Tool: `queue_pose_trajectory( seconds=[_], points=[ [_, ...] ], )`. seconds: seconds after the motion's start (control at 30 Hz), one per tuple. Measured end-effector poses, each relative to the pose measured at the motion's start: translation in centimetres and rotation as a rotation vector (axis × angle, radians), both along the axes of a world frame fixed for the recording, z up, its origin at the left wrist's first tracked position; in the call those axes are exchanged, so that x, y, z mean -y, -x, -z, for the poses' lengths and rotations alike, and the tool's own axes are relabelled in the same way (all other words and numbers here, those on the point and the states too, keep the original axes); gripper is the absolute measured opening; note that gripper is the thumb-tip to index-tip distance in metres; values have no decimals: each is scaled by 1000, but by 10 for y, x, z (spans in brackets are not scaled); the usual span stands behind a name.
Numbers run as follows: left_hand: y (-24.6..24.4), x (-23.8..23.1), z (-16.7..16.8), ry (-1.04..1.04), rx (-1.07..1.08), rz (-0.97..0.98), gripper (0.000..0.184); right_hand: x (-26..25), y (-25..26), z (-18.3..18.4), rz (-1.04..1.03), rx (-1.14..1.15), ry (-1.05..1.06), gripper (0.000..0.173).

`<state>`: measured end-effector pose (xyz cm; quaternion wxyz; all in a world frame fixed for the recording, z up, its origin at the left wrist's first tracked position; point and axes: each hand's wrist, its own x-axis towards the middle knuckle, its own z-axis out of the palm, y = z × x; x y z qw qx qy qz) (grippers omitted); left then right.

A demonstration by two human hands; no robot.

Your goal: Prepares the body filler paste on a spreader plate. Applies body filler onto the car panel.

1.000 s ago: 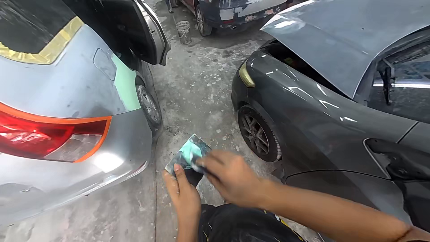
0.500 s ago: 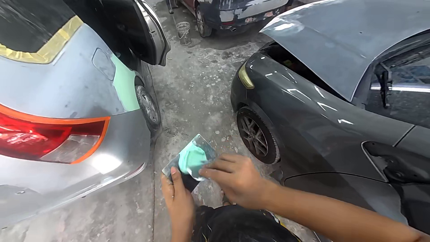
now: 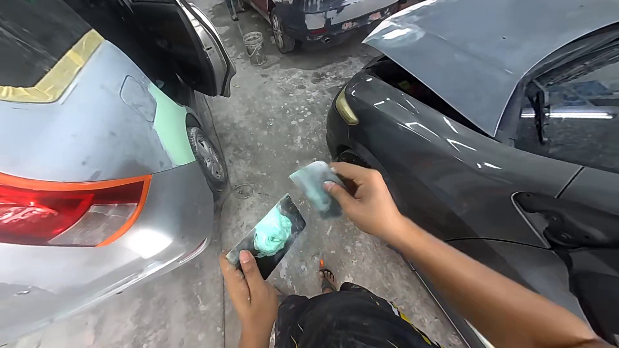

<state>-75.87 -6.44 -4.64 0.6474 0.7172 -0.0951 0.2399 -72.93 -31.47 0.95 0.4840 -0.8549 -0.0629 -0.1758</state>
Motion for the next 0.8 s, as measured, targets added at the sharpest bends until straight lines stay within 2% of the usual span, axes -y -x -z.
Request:
queue_pose_trajectory(
  seconds=[0.03,0.07,0.17,0.27,0.33,0.4,0.47,0.53,0.57,0.6,0.67,0.7,0.73,0.77,0.8],
  points=[
    [0,2,0,38,-13,7,23,-10,2,10,54,-47,-252,20],
    [0,4,-1,56,-22,17,23,-20,4,22,89,-105,-402,23],
    [2,9,-8,-80,-20,34,27,-47,13,47,115,-263,-454,23],
    [10,14,-9,-348,-74,75,59,-60,19,44,25,-419,-643,16],
    [18,16,-5,-503,-125,144,72,-59,21,36,-12,-440,-776,13],
    [20,15,0,-570,-146,165,59,-53,20,25,0,-313,-818,13],
    [18,9,3,-428,-168,135,41,-42,15,16,4,-115,-805,17],
    [11,4,0,-241,-177,92,35,-32,13,14,-86,-20,-705,20],
    [7,3,-2,-211,-164,63,34,-29,15,14,-174,-6,-614,20],
    [2,1,-5,-212,-141,35,32,-25,17,14,-291,7,-468,17],
    [-2,-1,-9,-224,-104,-15,30,-12,14,5,-447,98,59,14],
    [-1,0,-9,-202,-105,-42,29,-6,11,-3,-399,150,347,17],
    [1,3,-9,-149,-132,-64,28,-4,9,-8,-292,179,524,19],
    [4,7,-9,-66,-174,-81,28,-8,10,-9,-169,179,583,21],
    [7,13,-7,31,-218,-87,29,-19,14,-3,-75,162,556,22]
  ],
)
